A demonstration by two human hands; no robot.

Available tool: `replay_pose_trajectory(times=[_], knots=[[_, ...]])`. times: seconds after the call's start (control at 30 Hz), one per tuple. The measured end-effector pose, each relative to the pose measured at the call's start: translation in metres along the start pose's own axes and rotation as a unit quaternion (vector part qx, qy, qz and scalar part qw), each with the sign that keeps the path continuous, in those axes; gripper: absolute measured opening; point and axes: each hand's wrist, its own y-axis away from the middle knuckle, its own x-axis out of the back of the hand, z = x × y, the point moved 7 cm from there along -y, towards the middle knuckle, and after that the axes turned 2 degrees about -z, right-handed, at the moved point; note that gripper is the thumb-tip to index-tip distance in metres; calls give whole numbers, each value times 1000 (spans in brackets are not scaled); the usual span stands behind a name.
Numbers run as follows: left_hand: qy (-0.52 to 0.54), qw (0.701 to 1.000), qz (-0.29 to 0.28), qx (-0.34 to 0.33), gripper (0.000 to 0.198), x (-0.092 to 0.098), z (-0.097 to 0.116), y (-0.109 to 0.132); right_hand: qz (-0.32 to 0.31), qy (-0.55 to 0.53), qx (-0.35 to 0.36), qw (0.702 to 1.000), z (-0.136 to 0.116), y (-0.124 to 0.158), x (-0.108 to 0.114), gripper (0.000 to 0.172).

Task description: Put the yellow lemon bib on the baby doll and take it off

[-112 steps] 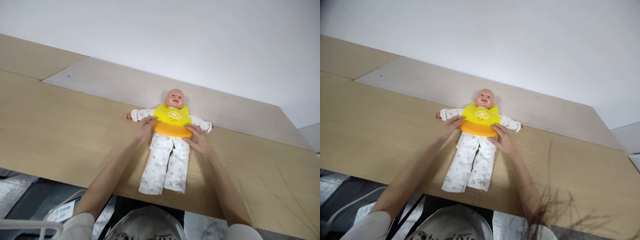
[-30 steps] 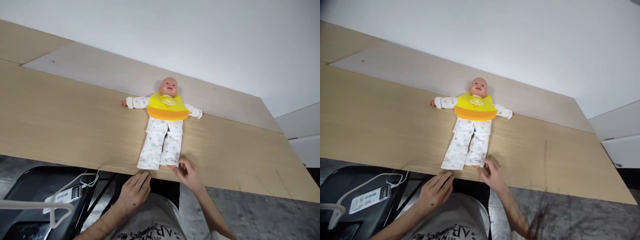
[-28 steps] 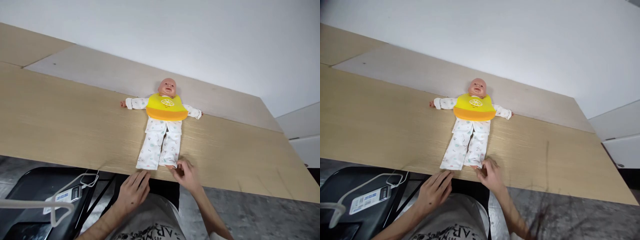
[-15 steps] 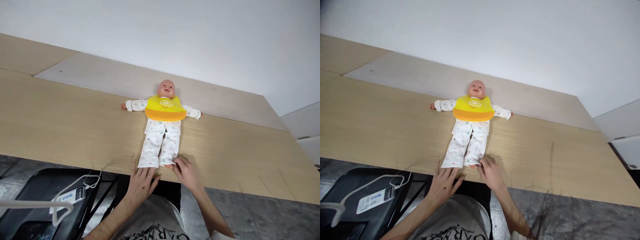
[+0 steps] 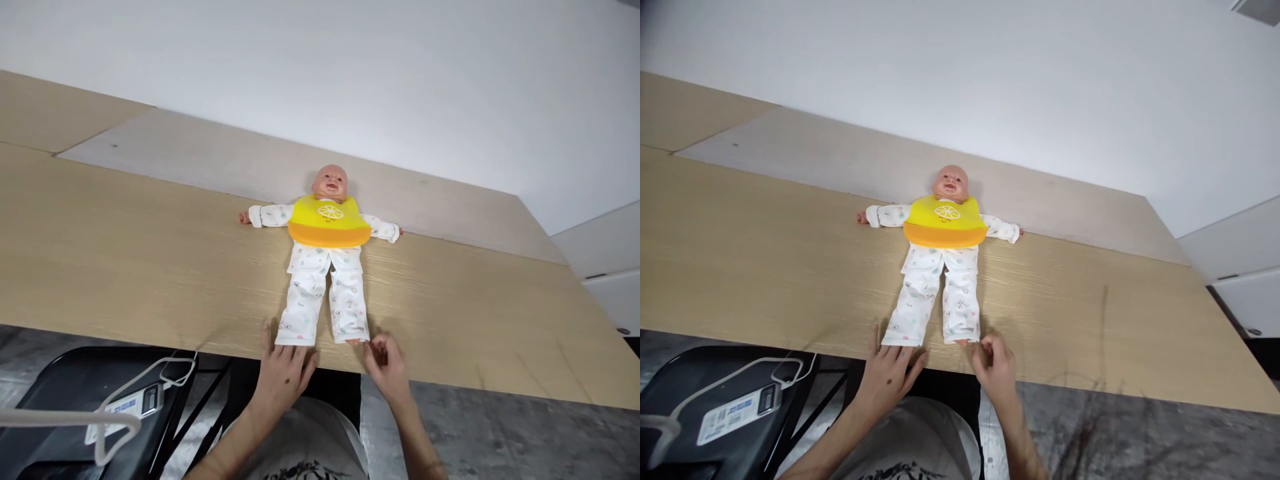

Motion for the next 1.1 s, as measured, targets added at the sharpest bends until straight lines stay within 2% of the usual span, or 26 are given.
replay_pose_trajectory(times=[0.07,0.13,0.3,0.4,0.47,0.6,0.7,0.8,0.9,1.0,1.1], knots=[[6,1000,29,-8,19,6,0,3,39,-3,12,999,-13,10,1,17],[10,999,46,-13,18,9,-1,5,45,-16,35,998,-31,16,1,16],[4,998,56,-39,18,7,-1,13,-10,-20,104,994,-82,11,-19,14],[15,994,87,-61,28,6,0,23,-44,37,125,990,-101,-2,-44,28],[23,994,91,-61,33,5,0,27,-57,73,124,988,-106,-11,-58,33],[18,999,25,-40,31,1,-3,23,-52,99,115,987,-105,-20,-72,12],[5,999,-10,-43,30,1,-3,11,-51,70,108,990,-102,-20,-72,9],[0,998,-24,-60,27,0,2,-3,-55,30,109,992,-100,-19,-69,10],[0,998,-37,-47,28,0,5,-17,-45,5,101,994,-98,-18,-66,12],[1,999,-37,-40,30,0,6,-29,-34,-16,100,994,-99,-17,-63,12],[5,999,-20,-42,27,-1,3,-39,-48,-45,109,992,-105,-16,-64,11]])
